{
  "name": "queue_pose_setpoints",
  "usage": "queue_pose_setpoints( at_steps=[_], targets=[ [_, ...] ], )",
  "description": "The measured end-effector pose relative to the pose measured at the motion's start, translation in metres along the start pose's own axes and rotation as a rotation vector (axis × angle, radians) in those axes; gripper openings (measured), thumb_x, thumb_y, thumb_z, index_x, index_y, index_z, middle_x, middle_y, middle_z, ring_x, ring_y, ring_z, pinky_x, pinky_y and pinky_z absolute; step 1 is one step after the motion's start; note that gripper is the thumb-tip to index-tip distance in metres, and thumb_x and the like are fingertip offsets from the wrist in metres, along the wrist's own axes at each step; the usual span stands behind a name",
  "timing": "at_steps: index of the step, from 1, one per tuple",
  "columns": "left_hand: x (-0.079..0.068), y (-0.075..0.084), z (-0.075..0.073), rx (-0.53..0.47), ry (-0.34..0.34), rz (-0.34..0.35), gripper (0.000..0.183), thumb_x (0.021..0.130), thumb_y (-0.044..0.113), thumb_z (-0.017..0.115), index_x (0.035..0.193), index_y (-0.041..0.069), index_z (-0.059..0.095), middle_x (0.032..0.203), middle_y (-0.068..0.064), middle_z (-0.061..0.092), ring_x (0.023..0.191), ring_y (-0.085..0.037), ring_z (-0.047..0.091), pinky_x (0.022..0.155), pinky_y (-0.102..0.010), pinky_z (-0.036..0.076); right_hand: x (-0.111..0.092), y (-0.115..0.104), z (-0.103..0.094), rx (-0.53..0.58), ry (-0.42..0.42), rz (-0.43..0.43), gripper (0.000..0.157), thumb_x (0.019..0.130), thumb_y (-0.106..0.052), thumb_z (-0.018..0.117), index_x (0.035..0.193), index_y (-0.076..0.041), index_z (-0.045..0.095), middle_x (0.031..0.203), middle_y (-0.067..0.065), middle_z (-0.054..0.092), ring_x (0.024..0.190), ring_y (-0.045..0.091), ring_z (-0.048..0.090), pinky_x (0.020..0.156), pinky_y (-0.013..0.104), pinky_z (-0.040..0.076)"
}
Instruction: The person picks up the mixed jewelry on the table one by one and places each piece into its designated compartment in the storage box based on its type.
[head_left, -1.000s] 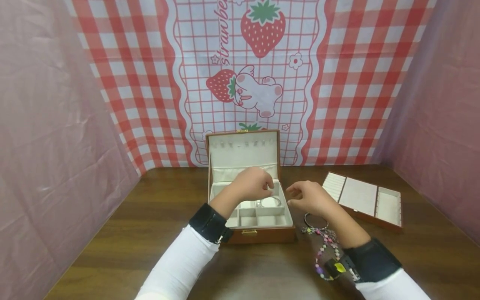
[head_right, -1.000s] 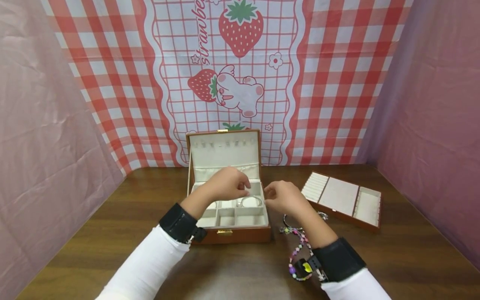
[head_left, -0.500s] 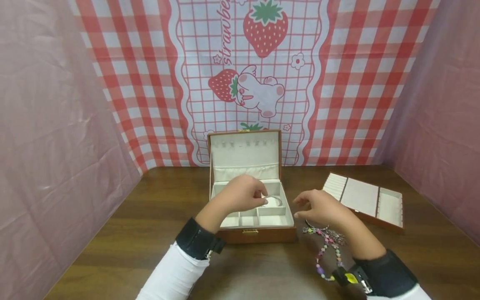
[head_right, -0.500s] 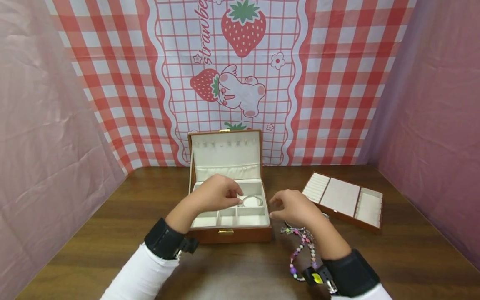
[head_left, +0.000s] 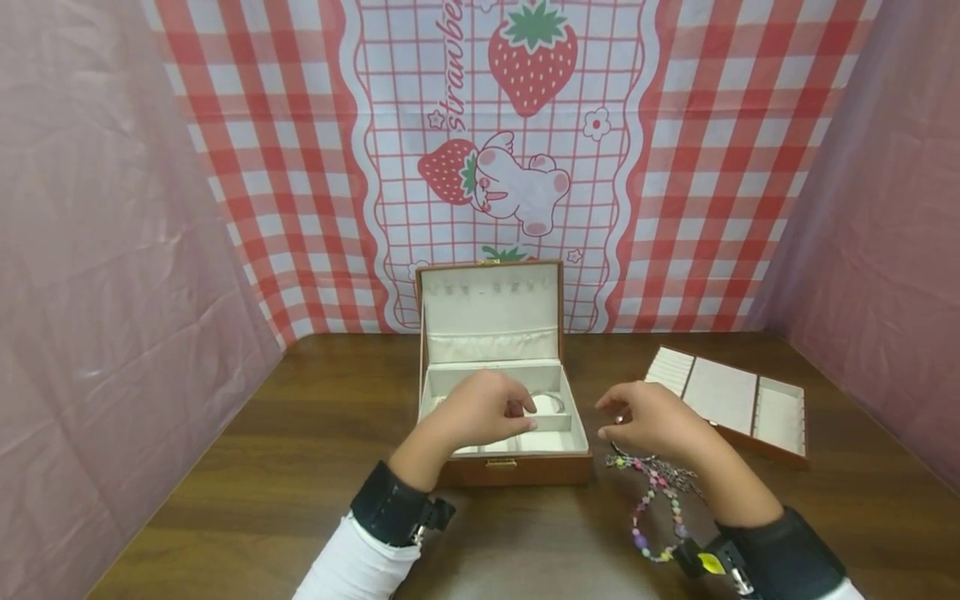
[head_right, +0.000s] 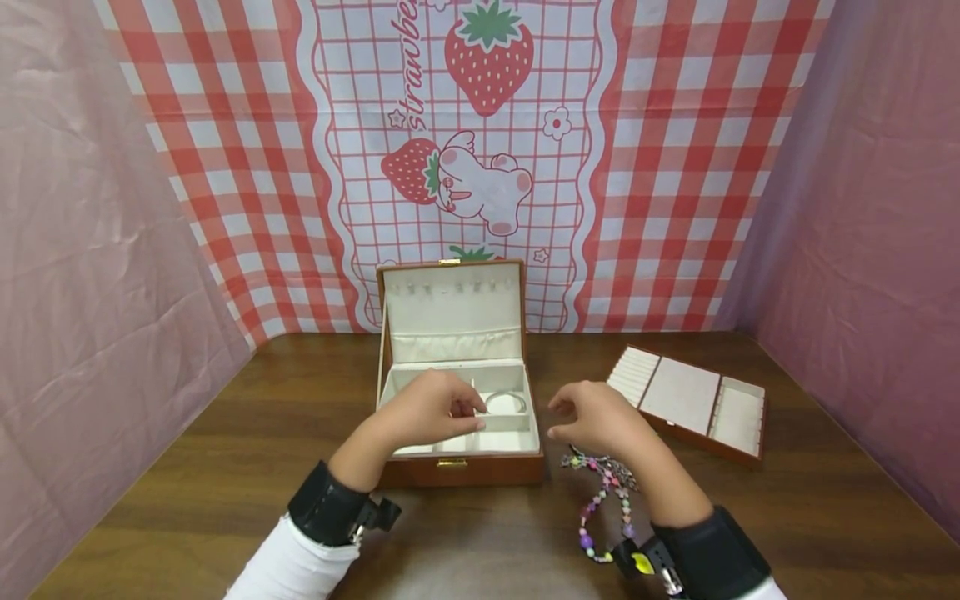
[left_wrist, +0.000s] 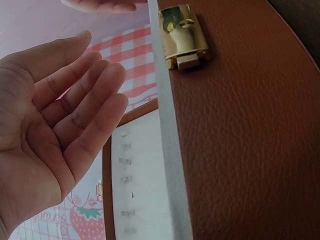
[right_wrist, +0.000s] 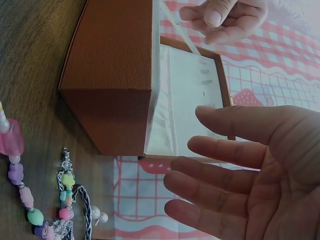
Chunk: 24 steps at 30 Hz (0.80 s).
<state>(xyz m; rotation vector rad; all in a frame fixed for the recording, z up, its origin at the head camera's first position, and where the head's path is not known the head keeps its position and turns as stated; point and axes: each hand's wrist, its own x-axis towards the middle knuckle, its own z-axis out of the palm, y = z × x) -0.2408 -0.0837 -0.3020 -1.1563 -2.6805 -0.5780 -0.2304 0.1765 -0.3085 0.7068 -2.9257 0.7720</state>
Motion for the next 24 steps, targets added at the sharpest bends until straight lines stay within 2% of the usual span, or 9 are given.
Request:
queue_pose_setpoints(
  at_steps=[3,9,17,24],
  targets=[
    [-0.001,0.001,0.003,0.013,-0.003,0.000,0.014,0.086,0.023,0.076,0.091,0.010,0.076,0.074,0.005,0.069,0.068,-0.002,0.059,0.066,-0.019,0.049,-0.002,0.002,0.000,-0.006,0.029,0.001,0.025,0.077,-0.013,0.079,0.099,-0.004,0.072,0.088,0.004,0.070,0.076,0.015,0.063,0.064,0.035,0.052],
    [-0.002,0.004,0.005,0.021,-0.010,-0.001,0.015,0.085,0.022,0.076,0.092,0.008,0.076,0.075,0.004,0.069,0.067,-0.004,0.060,0.065,-0.019,0.048,-0.004,0.004,-0.002,-0.017,0.061,-0.056,0.016,0.076,-0.008,0.077,0.091,-0.005,0.073,0.081,0.000,0.068,0.073,0.014,0.062,0.063,0.035,0.051],
    [-0.002,0.011,0.009,0.081,-0.033,0.046,0.012,0.084,0.023,0.077,0.089,0.012,0.076,0.071,0.008,0.067,0.064,-0.001,0.056,0.060,-0.016,0.045,0.002,0.023,0.001,-0.115,0.046,-0.202,0.016,0.073,-0.001,0.076,0.088,-0.006,0.073,0.092,0.004,0.067,0.091,0.029,0.064,0.081,0.048,0.051],
    [0.001,0.019,0.015,0.099,-0.080,0.056,0.014,0.084,0.024,0.076,0.093,0.013,0.076,0.072,0.012,0.063,0.065,0.002,0.052,0.062,-0.013,0.042,-0.004,0.039,0.002,-0.114,-0.020,-0.329,0.022,0.072,0.006,0.075,0.086,-0.011,0.071,0.088,-0.004,0.062,0.081,0.017,0.060,0.070,0.036,0.052]
  ],
)
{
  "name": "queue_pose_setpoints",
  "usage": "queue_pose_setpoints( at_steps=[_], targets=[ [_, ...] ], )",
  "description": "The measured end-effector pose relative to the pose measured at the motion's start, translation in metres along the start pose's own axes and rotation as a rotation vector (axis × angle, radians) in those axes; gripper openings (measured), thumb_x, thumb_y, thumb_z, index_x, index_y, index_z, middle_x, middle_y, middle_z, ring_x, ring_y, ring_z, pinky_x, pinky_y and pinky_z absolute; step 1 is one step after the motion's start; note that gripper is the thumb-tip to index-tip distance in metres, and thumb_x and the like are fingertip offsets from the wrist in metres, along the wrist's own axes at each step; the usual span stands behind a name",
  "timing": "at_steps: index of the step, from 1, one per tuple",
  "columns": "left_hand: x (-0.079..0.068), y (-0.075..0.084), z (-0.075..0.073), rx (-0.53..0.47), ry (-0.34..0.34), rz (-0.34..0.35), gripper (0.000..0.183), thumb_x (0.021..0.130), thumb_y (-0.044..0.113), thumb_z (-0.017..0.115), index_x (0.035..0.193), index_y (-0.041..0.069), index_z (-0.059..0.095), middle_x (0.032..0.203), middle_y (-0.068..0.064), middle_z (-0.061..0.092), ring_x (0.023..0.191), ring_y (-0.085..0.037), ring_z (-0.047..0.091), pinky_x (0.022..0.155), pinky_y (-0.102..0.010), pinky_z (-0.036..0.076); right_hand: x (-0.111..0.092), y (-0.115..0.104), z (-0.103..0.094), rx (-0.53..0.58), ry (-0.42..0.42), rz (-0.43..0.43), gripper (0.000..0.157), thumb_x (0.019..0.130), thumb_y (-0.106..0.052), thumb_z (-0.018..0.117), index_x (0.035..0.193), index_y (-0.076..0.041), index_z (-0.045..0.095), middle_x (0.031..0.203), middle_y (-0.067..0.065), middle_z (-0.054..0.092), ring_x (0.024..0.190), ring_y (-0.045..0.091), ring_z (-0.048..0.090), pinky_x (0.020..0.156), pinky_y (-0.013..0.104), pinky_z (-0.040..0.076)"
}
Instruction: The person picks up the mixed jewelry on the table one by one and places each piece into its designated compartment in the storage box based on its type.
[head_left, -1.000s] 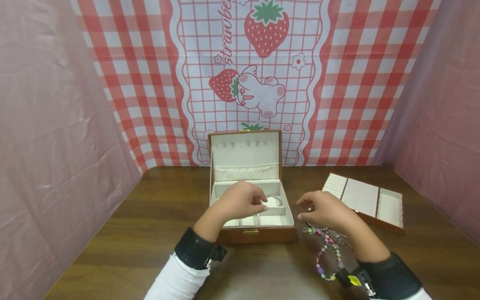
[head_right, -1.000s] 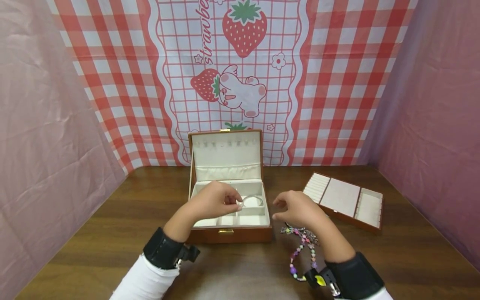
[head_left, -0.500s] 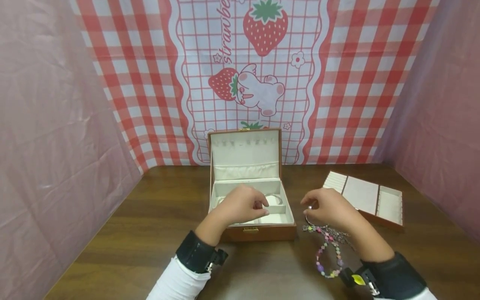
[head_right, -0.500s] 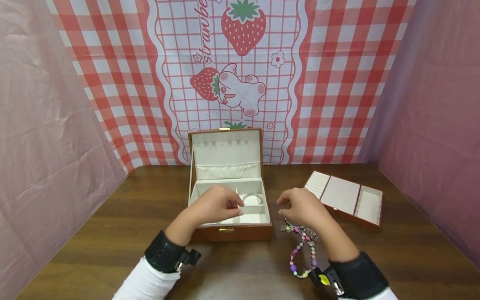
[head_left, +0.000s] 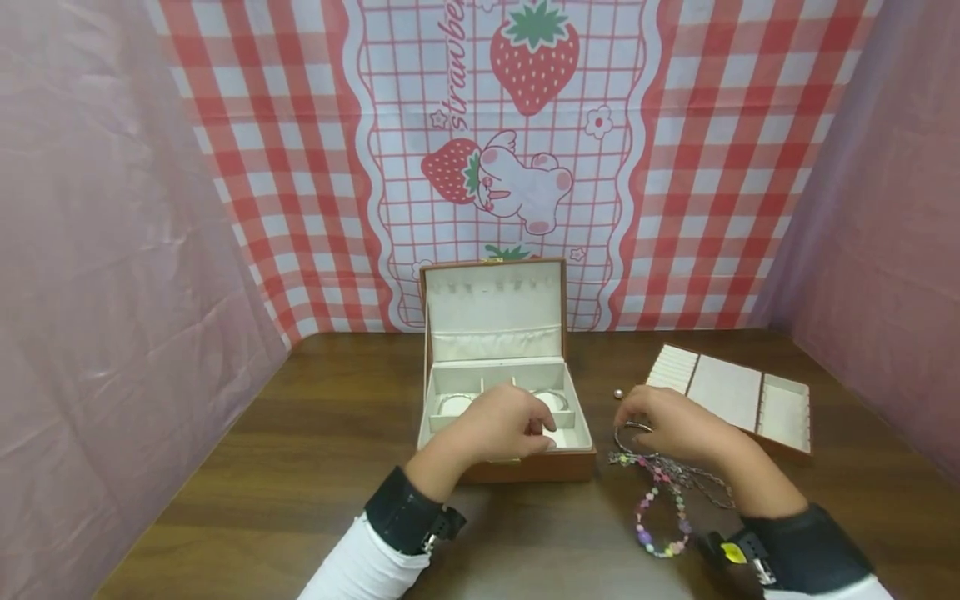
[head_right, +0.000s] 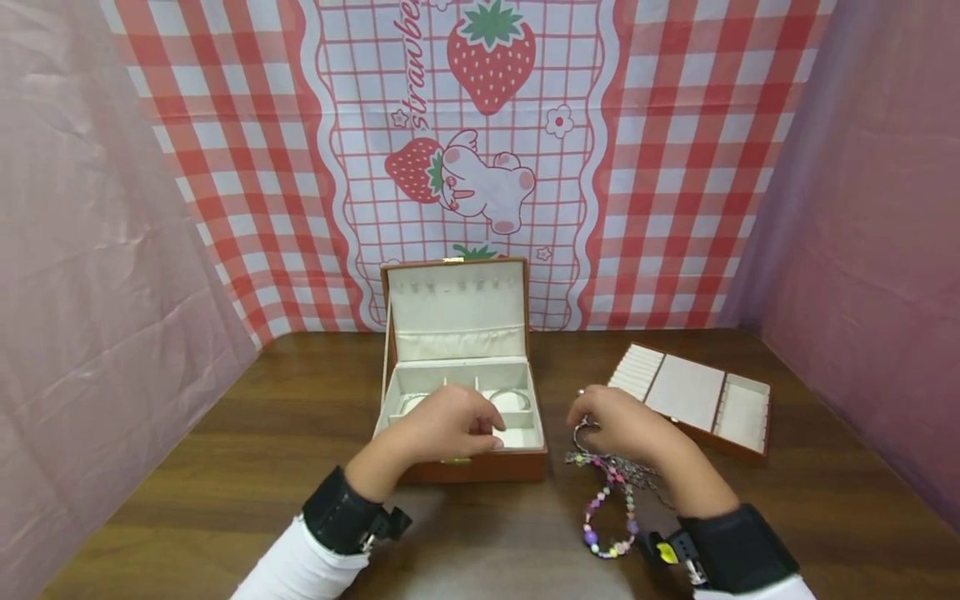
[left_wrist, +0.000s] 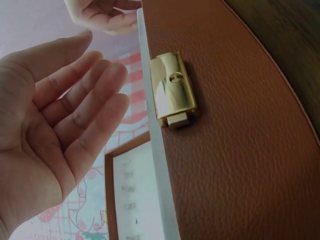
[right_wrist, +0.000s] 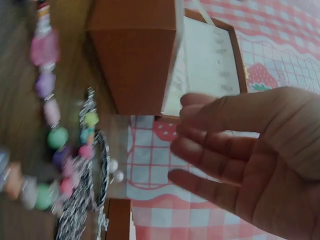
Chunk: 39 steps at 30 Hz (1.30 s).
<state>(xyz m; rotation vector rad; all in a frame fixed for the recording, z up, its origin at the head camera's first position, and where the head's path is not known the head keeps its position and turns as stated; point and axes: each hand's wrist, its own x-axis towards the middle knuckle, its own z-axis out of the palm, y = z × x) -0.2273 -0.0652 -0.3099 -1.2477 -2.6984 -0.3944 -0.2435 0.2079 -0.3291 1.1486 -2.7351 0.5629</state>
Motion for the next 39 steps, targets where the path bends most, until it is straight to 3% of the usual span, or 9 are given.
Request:
queue_pose_setpoints(
  at_steps=[7,12,16,24,30,39],
  targets=[
    [0.001,0.004,0.001,-0.028,-0.008,-0.030,0.014,0.084,0.025,0.077,0.094,0.014,0.077,0.069,0.016,0.059,0.064,0.004,0.050,0.060,-0.011,0.040,-0.013,-0.001,0.007,0.084,-0.152,-0.143,0.031,0.068,0.013,0.069,0.083,-0.015,0.068,0.087,-0.011,0.057,0.078,0.008,0.055,0.065,0.027,0.052],
    [0.000,0.003,0.000,-0.013,0.002,-0.007,0.015,0.084,0.026,0.077,0.094,0.014,0.076,0.070,0.015,0.061,0.064,0.004,0.050,0.060,-0.011,0.040,-0.017,-0.006,0.011,0.064,-0.201,-0.216,0.034,0.063,0.012,0.069,0.079,-0.018,0.066,0.084,-0.016,0.054,0.076,0.005,0.054,0.066,0.026,0.051],
    [0.001,0.002,0.000,-0.019,-0.003,0.016,0.014,0.085,0.025,0.077,0.094,0.014,0.076,0.073,0.013,0.064,0.065,0.005,0.052,0.062,-0.010,0.041,-0.019,-0.009,0.012,0.042,-0.234,-0.205,0.036,0.058,0.010,0.071,0.080,-0.019,0.066,0.083,-0.016,0.053,0.074,0.004,0.053,0.065,0.026,0.049],
    [0.000,0.003,0.001,-0.102,-0.088,0.058,0.018,0.084,0.025,0.078,0.096,0.012,0.076,0.082,0.009,0.069,0.072,0.002,0.061,0.065,-0.007,0.042,-0.024,-0.008,0.018,0.045,-0.310,-0.141,0.040,0.055,0.006,0.078,0.081,-0.022,0.066,0.082,-0.016,0.050,0.074,0.002,0.049,0.064,0.023,0.047],
    [-0.001,0.004,0.001,-0.128,-0.093,0.106,0.026,0.081,0.028,0.080,0.101,0.011,0.075,0.094,0.002,0.070,0.072,0.006,0.061,0.070,-0.007,0.042,-0.025,-0.005,0.024,0.030,-0.321,-0.156,0.036,0.056,0.004,0.078,0.076,-0.023,0.065,0.083,-0.017,0.049,0.076,0.002,0.049,0.066,0.023,0.047],
    [-0.002,0.007,-0.001,-0.129,-0.095,0.109,0.033,0.082,0.032,0.080,0.106,0.011,0.074,0.098,0.003,0.069,0.077,0.003,0.061,0.069,-0.008,0.043,-0.022,-0.001,0.031,0.014,-0.281,-0.266,0.028,0.061,-0.002,0.078,0.070,-0.025,0.063,0.079,-0.019,0.047,0.071,-0.003,0.043,0.061,0.017,0.041]
  ],
)
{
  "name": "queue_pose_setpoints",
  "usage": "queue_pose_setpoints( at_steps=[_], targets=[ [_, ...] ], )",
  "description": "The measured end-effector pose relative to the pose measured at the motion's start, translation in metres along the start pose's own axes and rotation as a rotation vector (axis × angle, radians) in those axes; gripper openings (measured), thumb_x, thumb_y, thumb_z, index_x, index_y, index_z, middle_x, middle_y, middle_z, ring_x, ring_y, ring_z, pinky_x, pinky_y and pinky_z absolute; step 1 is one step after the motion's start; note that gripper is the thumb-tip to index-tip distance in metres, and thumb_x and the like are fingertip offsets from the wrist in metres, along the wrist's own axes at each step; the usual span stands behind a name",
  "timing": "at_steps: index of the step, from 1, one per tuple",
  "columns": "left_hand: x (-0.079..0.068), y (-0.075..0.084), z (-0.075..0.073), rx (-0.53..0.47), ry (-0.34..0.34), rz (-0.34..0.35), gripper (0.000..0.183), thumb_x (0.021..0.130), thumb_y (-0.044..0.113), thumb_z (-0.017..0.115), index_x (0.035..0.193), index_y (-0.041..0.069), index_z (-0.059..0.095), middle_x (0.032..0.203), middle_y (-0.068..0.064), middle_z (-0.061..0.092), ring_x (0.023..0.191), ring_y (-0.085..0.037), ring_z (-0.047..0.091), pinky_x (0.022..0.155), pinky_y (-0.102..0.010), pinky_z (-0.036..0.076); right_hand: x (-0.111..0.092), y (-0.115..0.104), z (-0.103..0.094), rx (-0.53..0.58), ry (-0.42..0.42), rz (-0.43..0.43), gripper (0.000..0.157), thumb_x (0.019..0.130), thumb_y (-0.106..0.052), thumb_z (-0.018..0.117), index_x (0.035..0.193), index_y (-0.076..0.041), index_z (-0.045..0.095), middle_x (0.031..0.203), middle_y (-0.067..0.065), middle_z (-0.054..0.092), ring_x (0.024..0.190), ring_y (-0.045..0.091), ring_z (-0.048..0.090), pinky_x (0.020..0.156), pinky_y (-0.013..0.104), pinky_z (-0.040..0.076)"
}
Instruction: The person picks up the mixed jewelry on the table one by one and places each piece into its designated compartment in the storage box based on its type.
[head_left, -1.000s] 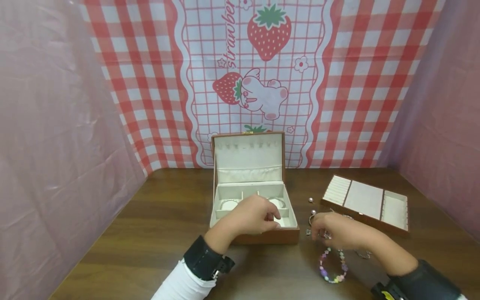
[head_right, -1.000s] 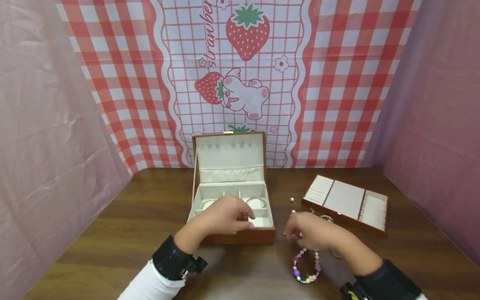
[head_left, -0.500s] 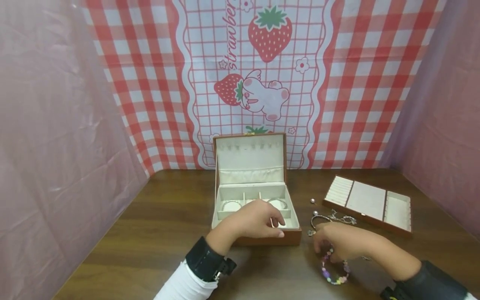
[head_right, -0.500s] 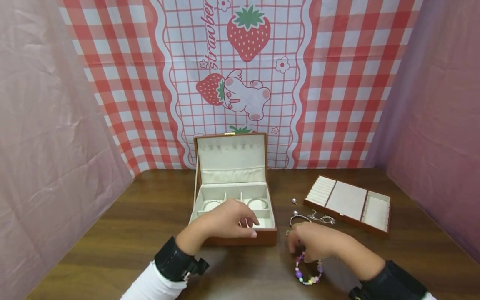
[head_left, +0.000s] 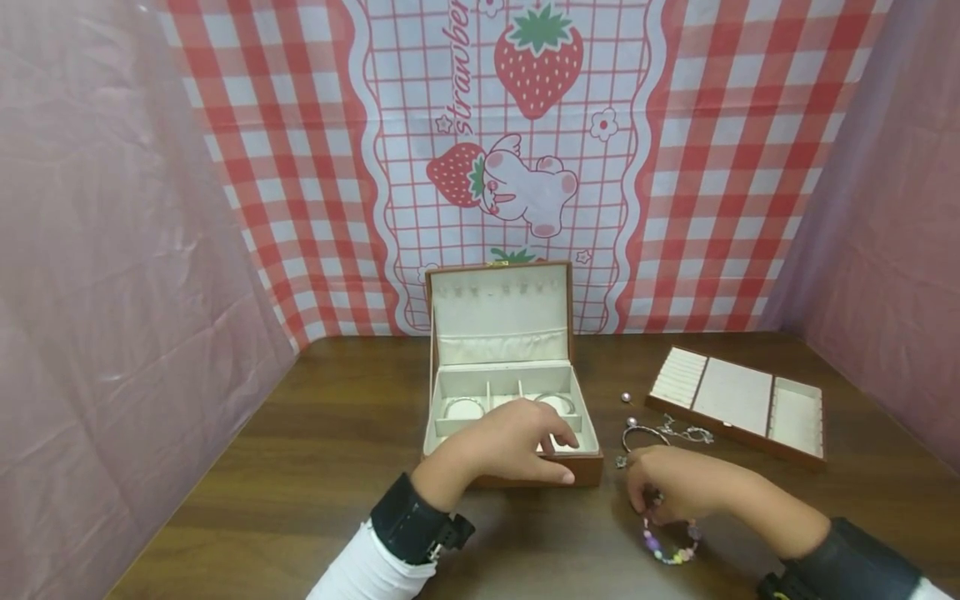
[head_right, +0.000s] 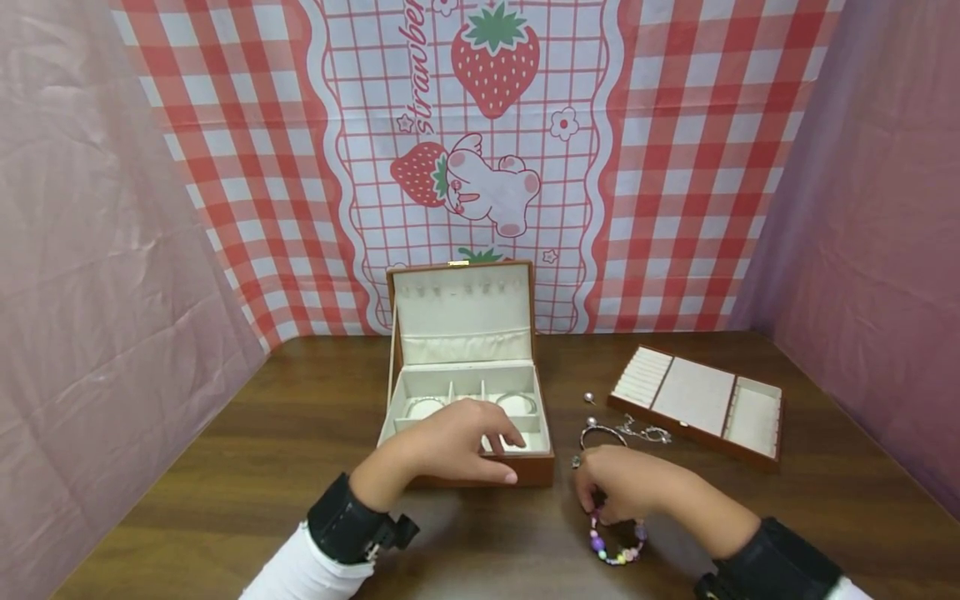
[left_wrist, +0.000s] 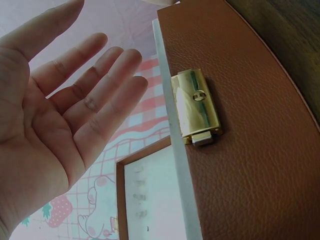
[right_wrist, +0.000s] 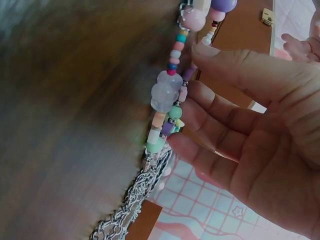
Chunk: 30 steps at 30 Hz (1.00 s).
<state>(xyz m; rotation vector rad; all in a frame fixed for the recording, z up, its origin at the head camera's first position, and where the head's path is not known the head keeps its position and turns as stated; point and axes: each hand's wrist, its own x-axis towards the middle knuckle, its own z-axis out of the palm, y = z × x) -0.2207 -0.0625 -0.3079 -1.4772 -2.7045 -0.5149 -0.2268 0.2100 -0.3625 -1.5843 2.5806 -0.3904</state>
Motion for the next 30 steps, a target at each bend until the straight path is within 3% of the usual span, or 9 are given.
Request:
queue_pose_setpoints(
  at_steps=[3,9,18,24,30],
  targets=[
    [-0.001,0.002,-0.003,0.013,0.006,-0.010,0.034,0.082,0.033,0.079,0.107,0.011,0.073,0.099,0.002,0.070,0.078,0.001,0.061,0.069,-0.009,0.043,0.001,0.000,-0.001,0.048,0.010,-0.023,0.027,0.063,-0.001,0.075,0.069,-0.023,0.060,0.075,-0.019,0.047,0.067,-0.004,0.043,0.057,0.016,0.041],
    [-0.002,0.003,-0.005,0.030,0.010,-0.030,0.036,0.082,0.035,0.079,0.109,0.012,0.073,0.101,0.002,0.070,0.080,0.000,0.062,0.070,-0.010,0.043,0.004,-0.004,-0.004,0.255,0.045,-0.014,0.032,0.067,0.004,0.067,0.075,-0.022,0.051,0.069,-0.018,0.046,0.059,-0.006,0.043,0.048,0.016,0.041],
    [-0.005,0.004,-0.007,0.084,0.069,-0.036,0.051,0.082,0.041,0.078,0.123,0.013,0.065,0.106,0.003,0.066,0.095,-0.006,0.062,0.079,-0.015,0.046,0.007,-0.012,-0.015,0.436,0.118,-0.011,0.033,0.074,0.008,0.067,0.083,-0.021,0.054,0.073,-0.015,0.052,0.062,-0.002,0.051,0.049,0.022,0.048],
    [-0.006,0.004,-0.008,0.096,0.102,-0.044,0.058,0.080,0.043,0.079,0.127,0.015,0.061,0.120,0.002,0.062,0.111,-0.009,0.057,0.093,-0.019,0.044,0.007,-0.018,-0.027,0.432,0.161,-0.014,0.033,0.077,0.006,0.069,0.086,-0.022,0.054,0.075,-0.014,0.052,0.066,-0.001,0.047,0.051,0.021,0.046],
    [-0.007,0.004,-0.009,0.087,0.108,-0.044,0.059,0.079,0.042,0.079,0.127,0.014,0.061,0.120,0.000,0.061,0.111,-0.011,0.056,0.094,-0.020,0.043,0.009,-0.023,-0.040,0.395,0.222,-0.050,0.032,0.080,0.004,0.071,0.088,-0.022,0.054,0.076,-0.013,0.052,0.067,0.000,0.049,0.052,0.022,0.047]
  ],
)
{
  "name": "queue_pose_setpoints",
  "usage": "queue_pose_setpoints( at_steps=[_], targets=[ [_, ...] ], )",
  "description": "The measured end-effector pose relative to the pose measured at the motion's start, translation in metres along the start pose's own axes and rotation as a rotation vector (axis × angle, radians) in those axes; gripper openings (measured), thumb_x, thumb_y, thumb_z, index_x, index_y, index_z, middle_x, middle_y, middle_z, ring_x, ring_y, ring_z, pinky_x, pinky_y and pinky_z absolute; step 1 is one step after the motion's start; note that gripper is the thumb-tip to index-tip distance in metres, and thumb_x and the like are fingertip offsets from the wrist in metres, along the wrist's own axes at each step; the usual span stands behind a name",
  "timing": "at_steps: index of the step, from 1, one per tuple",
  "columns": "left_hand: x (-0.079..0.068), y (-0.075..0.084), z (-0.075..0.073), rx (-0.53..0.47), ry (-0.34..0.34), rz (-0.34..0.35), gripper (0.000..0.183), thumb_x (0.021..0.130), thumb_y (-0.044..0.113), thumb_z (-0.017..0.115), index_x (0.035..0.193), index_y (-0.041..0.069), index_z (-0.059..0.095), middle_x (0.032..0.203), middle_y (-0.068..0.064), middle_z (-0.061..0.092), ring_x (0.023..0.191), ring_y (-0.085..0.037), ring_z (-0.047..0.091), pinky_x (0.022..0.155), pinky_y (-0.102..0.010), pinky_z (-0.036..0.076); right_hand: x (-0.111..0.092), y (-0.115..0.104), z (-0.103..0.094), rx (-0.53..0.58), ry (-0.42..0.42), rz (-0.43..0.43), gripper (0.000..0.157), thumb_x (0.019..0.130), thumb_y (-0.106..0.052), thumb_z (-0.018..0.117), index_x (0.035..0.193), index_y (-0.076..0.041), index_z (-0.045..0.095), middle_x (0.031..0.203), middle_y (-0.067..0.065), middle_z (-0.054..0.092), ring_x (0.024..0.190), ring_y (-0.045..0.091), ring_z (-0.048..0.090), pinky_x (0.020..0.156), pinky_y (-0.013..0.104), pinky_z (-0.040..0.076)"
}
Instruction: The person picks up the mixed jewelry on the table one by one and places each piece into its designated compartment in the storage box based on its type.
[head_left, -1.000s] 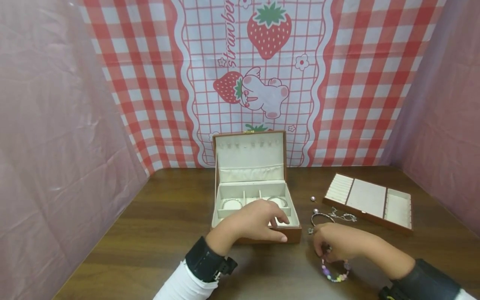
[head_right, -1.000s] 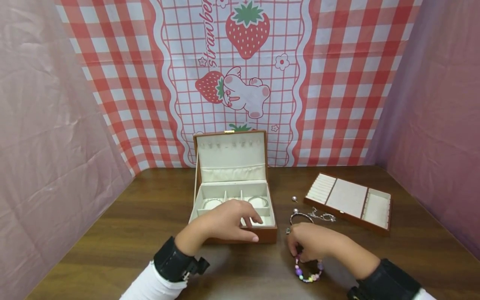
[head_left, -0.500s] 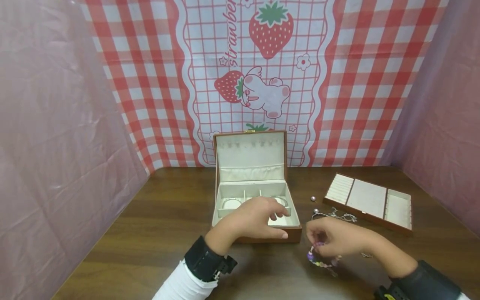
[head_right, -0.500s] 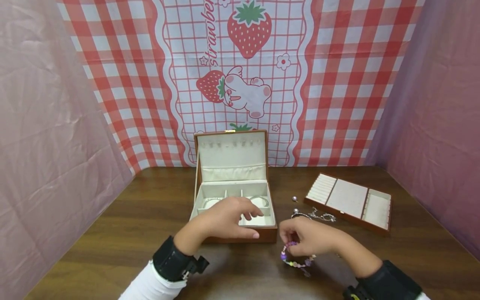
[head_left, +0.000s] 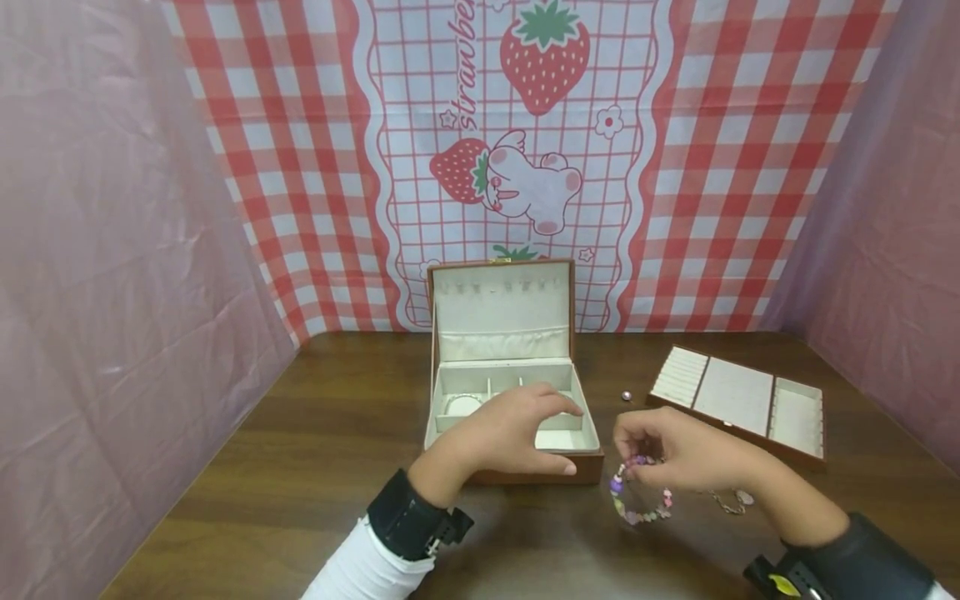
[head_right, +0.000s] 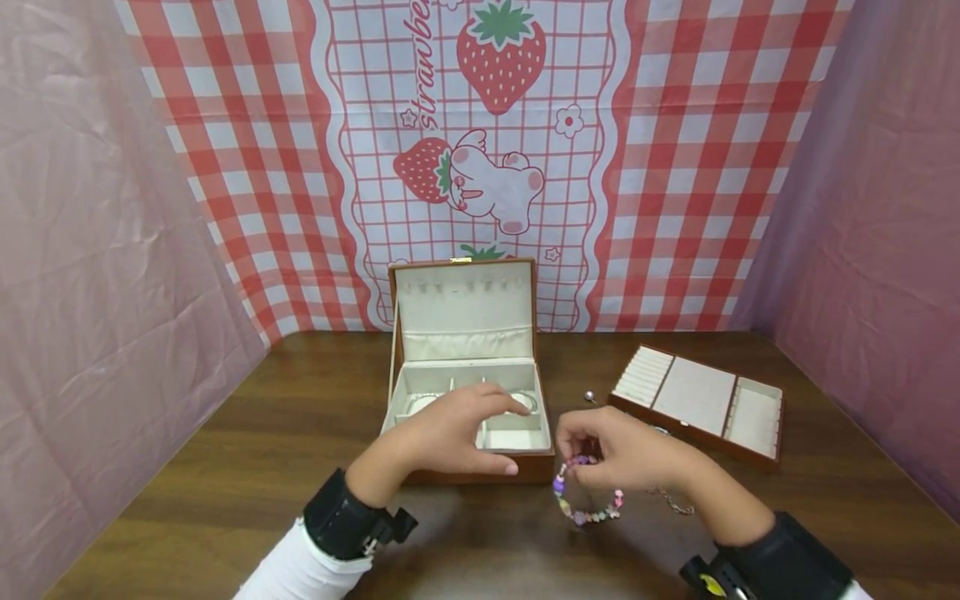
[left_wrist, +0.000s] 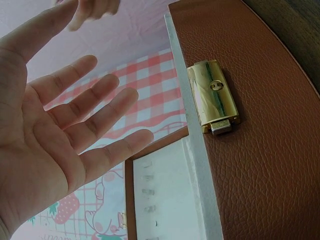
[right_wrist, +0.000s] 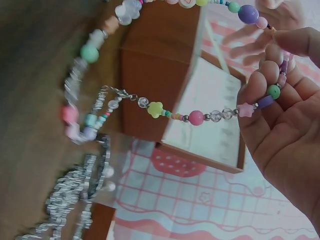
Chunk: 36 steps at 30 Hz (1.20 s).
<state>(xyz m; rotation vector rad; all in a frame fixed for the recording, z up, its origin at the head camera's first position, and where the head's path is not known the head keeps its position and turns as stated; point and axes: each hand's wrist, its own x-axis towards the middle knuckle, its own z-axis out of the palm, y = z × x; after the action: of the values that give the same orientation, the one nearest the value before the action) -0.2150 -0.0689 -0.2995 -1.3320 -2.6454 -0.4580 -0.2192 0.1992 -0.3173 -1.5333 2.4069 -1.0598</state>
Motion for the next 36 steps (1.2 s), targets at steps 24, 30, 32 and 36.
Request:
queue_pose_setpoints(
  at_steps=[24,30,32,36],
  targets=[
    [0.000,-0.003,-0.005,-0.022,0.007,-0.007,0.057,0.079,0.042,0.079,0.126,0.013,0.063,0.119,-0.001,0.061,0.111,-0.013,0.056,0.096,-0.022,0.043,0.030,-0.051,-0.056,-0.198,0.115,-0.155,0.033,0.077,0.005,0.076,0.090,-0.019,0.057,0.075,-0.012,0.054,0.062,0.005,0.049,0.051,0.021,0.045],
    [-0.003,-0.003,-0.008,-0.138,0.046,0.011,0.055,0.080,0.038,0.080,0.125,0.012,0.063,0.116,0.000,0.062,0.108,-0.013,0.057,0.093,-0.021,0.044,0.037,-0.067,-0.074,-0.242,0.148,-0.151,0.035,0.077,0.007,0.076,0.091,-0.018,0.058,0.078,-0.011,0.055,0.063,0.007,0.051,0.054,0.023,0.048],
    [-0.003,-0.003,-0.009,-0.196,0.074,0.029,0.053,0.080,0.034,0.081,0.124,0.011,0.064,0.114,0.000,0.063,0.106,-0.012,0.057,0.092,-0.021,0.044,0.039,-0.069,-0.079,-0.252,0.157,-0.158,0.035,0.077,0.008,0.075,0.091,-0.018,0.058,0.078,-0.011,0.055,0.062,0.007,0.051,0.054,0.023,0.047],
    [-0.001,-0.003,-0.010,-0.329,0.129,0.061,0.050,0.080,0.025,0.082,0.123,0.007,0.064,0.113,-0.002,0.066,0.103,-0.009,0.058,0.089,-0.023,0.048,0.045,-0.072,-0.087,-0.252,0.165,-0.166,0.034,0.077,0.009,0.074,0.091,-0.018,0.058,0.077,-0.010,0.055,0.061,0.007,0.049,0.052,0.023,0.045]
  ],
)
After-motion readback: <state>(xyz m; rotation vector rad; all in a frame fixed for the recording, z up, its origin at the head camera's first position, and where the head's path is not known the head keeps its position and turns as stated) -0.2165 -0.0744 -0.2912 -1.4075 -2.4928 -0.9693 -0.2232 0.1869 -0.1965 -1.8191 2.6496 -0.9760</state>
